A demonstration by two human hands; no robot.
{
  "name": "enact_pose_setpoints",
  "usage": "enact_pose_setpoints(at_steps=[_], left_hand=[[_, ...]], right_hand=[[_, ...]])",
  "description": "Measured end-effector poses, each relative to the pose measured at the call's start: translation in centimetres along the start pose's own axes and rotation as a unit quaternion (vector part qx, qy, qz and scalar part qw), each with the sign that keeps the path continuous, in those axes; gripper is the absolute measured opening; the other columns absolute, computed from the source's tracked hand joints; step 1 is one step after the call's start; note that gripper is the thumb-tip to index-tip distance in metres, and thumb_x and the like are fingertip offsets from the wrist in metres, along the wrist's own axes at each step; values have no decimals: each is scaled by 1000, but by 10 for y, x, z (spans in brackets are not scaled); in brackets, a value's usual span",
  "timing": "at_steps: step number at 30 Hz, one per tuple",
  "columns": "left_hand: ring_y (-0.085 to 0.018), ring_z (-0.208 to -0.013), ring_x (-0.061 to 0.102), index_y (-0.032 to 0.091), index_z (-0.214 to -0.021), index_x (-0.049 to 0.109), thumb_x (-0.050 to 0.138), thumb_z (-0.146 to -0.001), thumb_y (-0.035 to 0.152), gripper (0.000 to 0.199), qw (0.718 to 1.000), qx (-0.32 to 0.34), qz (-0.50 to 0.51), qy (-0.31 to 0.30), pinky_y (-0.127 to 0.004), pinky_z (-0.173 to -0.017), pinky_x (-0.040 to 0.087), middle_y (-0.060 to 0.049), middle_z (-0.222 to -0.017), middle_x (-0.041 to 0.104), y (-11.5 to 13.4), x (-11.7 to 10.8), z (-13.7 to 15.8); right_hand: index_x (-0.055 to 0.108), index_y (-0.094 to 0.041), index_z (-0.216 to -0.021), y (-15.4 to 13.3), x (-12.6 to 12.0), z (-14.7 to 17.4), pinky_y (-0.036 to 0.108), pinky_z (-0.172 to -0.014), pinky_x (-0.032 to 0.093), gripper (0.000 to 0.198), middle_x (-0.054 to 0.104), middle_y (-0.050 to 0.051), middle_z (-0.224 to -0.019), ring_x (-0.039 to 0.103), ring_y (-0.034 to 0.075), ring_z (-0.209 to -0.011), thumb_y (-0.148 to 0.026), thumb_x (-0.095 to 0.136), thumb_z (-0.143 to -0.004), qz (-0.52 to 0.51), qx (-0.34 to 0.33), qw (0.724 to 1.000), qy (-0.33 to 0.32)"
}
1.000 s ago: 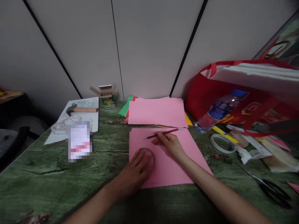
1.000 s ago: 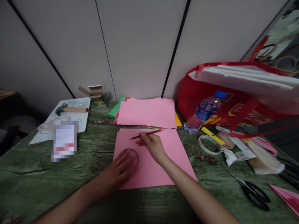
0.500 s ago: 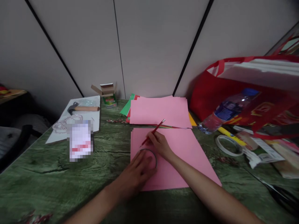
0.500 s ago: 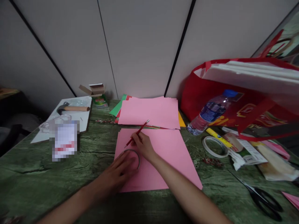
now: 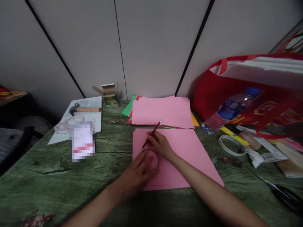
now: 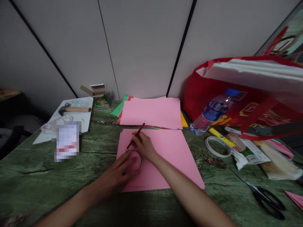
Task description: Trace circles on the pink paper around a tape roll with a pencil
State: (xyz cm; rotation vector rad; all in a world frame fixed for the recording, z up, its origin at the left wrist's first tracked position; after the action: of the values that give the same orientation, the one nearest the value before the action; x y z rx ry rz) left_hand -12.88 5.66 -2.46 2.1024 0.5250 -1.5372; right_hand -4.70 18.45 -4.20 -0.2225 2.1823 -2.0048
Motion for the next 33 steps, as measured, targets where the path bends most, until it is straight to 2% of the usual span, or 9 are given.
enact_pose_setpoints(at_steps=[5,11,17,22,33], left_hand=[[-36,-136,22,22,-129,47,46,-80,0,54,1000,-9,13,-2,-53,-101,40,-16,-137,42,0,-6,-1],[-37,-139,12,24,-128,47,45,-81,1,52,999,-8,25,25,-51,-101,41,-13,-147,27,-2,-4,-1],[-36,-138,18,25,-128,47,45,-84,4,49,1000,-15,22,0,-48,-102,41,-12,-151,22,-2,-7,-3],[-34,-139,17,26,-128,48,47,-84,3,50,999,-13,33,-7,-48,-102,41,-10,-152,20,-4,-9,-4],[-34,-139,17,28,-126,51,51,-85,7,46,999,-17,49,0,-49,-104,38,-6,-156,2,-6,-13,-6]], right_hand=[[56,-19,-95,1,3,0,26,-56,51,25,64,-1,-70,60,13,-59,-39,54,-79,-16,15,1000,-10],[56,-20,-96,0,3,-1,27,-54,50,27,62,-1,-68,58,13,-56,-41,53,-79,-8,11,1000,-12],[53,-19,-100,3,2,-2,27,-54,49,30,60,-2,-68,57,13,-55,-41,51,-80,-4,11,1000,-4],[52,-19,-104,4,-2,-2,27,-54,50,30,60,-2,-69,57,13,-54,-39,50,-81,8,9,1000,10],[50,-18,-106,9,-7,-2,28,-49,48,33,60,-2,-69,58,14,-48,-41,50,-82,25,3,999,31]])
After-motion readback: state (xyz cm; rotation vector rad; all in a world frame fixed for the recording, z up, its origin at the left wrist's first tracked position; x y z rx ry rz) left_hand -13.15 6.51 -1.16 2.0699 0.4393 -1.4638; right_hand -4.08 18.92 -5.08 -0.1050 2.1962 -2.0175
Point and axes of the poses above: each hand's wrist, its own z-axis away from the middle knuckle, its own x-axis out of the palm, y = z × x, the point moved 8 cm from there along -z, towards the middle knuckle
